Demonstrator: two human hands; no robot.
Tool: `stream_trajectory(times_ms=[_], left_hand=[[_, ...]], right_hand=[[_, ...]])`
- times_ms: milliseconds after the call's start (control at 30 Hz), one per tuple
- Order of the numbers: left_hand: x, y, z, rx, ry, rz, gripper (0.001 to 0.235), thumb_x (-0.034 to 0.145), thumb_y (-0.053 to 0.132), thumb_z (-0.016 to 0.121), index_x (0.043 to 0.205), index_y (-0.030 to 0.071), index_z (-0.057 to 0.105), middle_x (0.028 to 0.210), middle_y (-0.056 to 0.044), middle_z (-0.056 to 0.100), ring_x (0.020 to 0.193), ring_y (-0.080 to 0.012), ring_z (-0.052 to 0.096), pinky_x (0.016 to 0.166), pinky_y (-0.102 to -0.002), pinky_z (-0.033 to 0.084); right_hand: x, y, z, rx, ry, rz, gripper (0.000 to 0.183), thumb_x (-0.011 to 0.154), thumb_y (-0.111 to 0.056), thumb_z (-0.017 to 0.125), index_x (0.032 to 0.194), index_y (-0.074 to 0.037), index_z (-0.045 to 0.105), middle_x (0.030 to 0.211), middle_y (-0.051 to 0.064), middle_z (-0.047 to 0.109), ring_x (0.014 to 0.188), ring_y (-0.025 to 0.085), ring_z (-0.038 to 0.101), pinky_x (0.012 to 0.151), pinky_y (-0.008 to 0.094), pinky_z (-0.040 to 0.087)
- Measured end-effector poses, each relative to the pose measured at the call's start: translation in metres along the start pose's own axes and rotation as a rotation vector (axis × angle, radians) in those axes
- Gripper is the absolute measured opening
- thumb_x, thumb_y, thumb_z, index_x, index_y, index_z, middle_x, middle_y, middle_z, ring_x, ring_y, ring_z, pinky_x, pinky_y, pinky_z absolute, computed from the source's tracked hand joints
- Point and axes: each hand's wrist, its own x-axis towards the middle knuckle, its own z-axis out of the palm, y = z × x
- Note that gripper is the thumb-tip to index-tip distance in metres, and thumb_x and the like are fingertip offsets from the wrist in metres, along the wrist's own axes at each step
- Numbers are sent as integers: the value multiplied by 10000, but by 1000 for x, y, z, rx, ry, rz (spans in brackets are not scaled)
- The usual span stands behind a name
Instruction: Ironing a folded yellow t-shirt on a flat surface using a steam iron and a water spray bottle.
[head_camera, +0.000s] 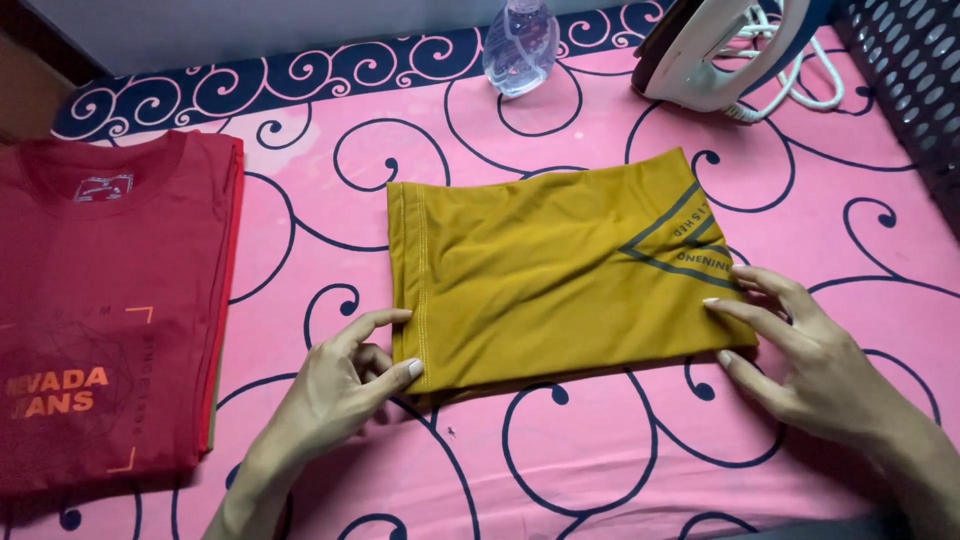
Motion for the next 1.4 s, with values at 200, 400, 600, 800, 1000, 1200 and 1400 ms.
stream_trajectory(times_ms=[200, 400, 600, 800, 1000, 1200, 1400], left_hand=[[6, -18, 1, -65, -28, 53, 552, 857, 205, 783, 1395, 191, 657, 621, -2, 624, 505, -109, 590, 496, -271, 520], [6, -21, 1, -104, -76, 128, 589, 877, 164, 757, 1451, 216, 642, 652, 15, 509, 561, -92, 479, 554, -250, 464], [6, -25, 4, 33, -64, 160, 366, 862, 167, 783, 1227, 191, 796, 848, 38, 660, 638, -68, 538, 626, -219, 494], [2, -20, 5, 115, -75, 89, 225, 887, 155, 790, 1108, 191, 762, 689, 39, 559, 562, -73, 494, 563, -244, 455], [1, -14, -1, 181, -120, 83, 246, 887, 212, 772, 1130, 212, 733, 615, 31, 682, 538, -80, 584, 591, -255, 502], [36, -17, -22, 150, 54, 225, 450, 872, 272, 767, 1312, 218, 692, 710, 28, 717, 592, -74, 606, 635, -240, 533], [110, -1, -34, 205, 359, 326, 412, 942, 350, 662, 1271, 102, 679, 1103, -62, 700, 904, -175, 670, 782, -339, 573]], right_hand=[[-11, 7, 13, -179, 85, -59, 418, 855, -99, 689, 1271, -73, 670, 1443, 198, 572, 1227, 298, 640, 1120, 402, 508], [-23, 21, 19, -395, 144, -80, 474, 873, -49, 723, 1329, -176, 686, 1397, 115, 634, 1118, 211, 704, 934, 376, 591], [-26, 22, 19, -424, 145, -61, 566, 843, 23, 689, 1360, -206, 689, 1376, 96, 656, 1088, 219, 713, 955, 374, 599], [-27, 29, 23, -433, 138, -73, 571, 812, 5, 702, 1343, -204, 701, 1337, 81, 667, 990, 240, 692, 942, 399, 583], [-21, 34, 3, -254, -50, 136, 518, 806, -240, 671, 1318, -313, 709, 1393, -32, 656, 1150, 208, 646, 994, 388, 513], [38, 31, -20, 124, -10, 338, 387, 932, -210, 646, 1293, -94, 720, 1251, 85, 693, 1111, 188, 672, 965, 318, 545], [131, 55, -1, 140, 60, 361, 387, 1039, -279, 592, 1332, -42, 681, 1237, 157, 677, 1084, 256, 652, 942, 385, 524]])
